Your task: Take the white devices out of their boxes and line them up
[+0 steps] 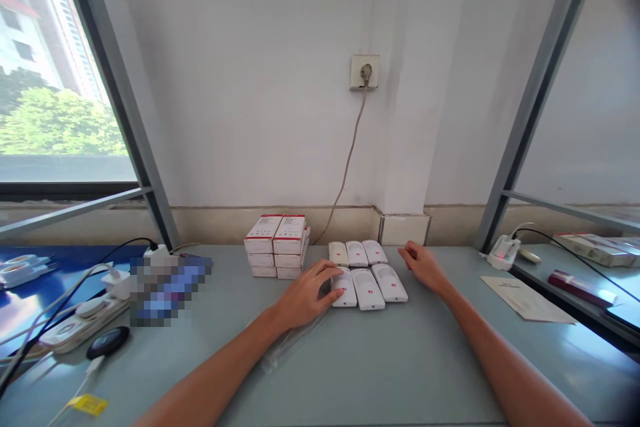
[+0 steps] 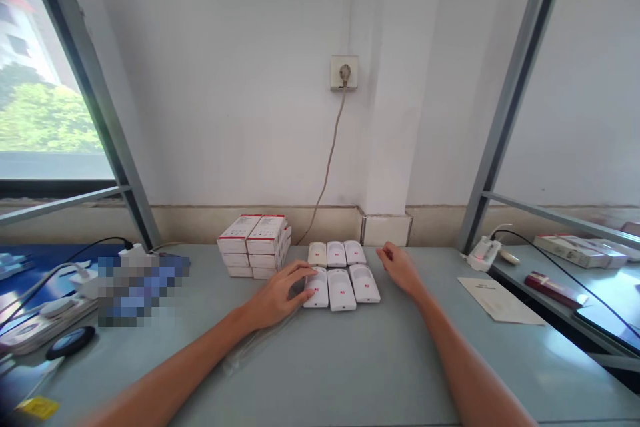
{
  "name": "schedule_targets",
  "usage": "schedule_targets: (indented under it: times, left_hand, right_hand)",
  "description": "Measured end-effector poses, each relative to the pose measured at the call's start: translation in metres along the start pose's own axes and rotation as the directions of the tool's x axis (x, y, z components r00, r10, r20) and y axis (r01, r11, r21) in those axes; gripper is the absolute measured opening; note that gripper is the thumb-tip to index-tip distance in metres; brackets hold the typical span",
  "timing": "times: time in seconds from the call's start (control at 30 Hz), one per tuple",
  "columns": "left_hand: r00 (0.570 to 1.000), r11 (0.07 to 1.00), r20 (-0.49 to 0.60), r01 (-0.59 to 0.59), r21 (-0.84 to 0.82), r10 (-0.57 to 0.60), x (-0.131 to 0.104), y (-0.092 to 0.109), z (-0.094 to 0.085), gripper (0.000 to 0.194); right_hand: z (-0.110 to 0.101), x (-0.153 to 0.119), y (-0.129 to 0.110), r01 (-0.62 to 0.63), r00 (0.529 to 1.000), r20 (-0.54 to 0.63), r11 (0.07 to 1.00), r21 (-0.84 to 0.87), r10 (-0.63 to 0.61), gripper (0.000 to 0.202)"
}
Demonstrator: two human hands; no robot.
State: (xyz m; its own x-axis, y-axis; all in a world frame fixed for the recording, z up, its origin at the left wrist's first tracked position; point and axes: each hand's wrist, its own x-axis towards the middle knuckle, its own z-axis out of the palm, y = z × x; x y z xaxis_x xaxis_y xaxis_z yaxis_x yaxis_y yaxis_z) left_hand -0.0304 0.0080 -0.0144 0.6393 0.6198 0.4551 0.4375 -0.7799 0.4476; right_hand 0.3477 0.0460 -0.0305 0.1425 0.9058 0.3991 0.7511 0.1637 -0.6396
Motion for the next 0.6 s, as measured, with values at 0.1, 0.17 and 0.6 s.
schedule_targets:
  times: [0.1, 0.17, 0.6]
  left_hand:
    - [1.000, 1.000, -0.017, -0.015, -0.002, 0.015, 0.000, -0.001, 0.001, 0.040]
    - [0.999, 1.000, -0.026, -0.020, 0.000, 0.020, 0.000, -0.002, 0.001, 0.039]
    - [0.998, 0.999, -0.042, -0.041, 0.018, 0.042, 0.000, -0.003, 0.002, 0.037]
  right_hand:
    - [-0.001, -0.001, 0.001, 0.009, 1.000, -0.027, 1.000, -0.002, -0.009, 0.036]
    - [-0.001, -0.001, 0.001, 0.000, 0.999, -0.045, 1.000, -0.004, 0.000, 0.036]
    - [-0.012, 0.002, 0.001, -0.222, 0.951, -0.242, 0.970, -0.094, 0.194, 0.019]
